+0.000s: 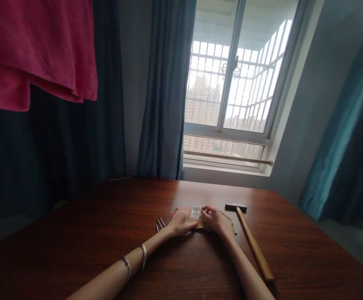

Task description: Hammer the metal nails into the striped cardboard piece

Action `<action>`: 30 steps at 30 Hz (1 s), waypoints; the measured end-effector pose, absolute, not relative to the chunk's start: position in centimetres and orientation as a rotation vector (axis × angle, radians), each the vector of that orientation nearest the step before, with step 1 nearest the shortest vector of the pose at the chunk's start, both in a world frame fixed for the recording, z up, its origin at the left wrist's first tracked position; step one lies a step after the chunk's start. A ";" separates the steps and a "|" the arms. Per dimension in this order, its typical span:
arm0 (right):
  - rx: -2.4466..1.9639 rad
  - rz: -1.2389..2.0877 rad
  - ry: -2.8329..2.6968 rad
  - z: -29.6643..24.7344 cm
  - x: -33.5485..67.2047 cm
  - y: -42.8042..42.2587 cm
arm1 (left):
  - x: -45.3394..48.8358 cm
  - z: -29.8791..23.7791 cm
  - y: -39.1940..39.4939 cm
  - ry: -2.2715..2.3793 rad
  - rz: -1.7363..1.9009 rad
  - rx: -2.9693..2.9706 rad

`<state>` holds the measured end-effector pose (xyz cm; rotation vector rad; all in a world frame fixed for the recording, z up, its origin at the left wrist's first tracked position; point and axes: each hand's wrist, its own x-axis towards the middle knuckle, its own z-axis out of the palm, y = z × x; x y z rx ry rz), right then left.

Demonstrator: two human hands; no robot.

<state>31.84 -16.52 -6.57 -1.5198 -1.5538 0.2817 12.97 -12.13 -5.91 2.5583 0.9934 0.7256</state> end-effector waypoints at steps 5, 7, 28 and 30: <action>-1.565 0.261 -1.586 -5.9 31.4 -17.5 | 14.1 -4.7 -11.4 1.063 0.930 2.330; -1.584 0.258 -1.591 -5.7 31.2 -17.7 | 14.8 -4.5 -11.2 0.963 0.966 2.278; -1.529 0.247 -1.627 -5.9 31.4 -17.7 | 17.3 -5.8 -10.1 0.805 0.961 2.129; -1.551 0.230 -1.630 -6.1 31.5 -17.6 | 17.4 -5.9 -10.0 0.794 0.974 2.130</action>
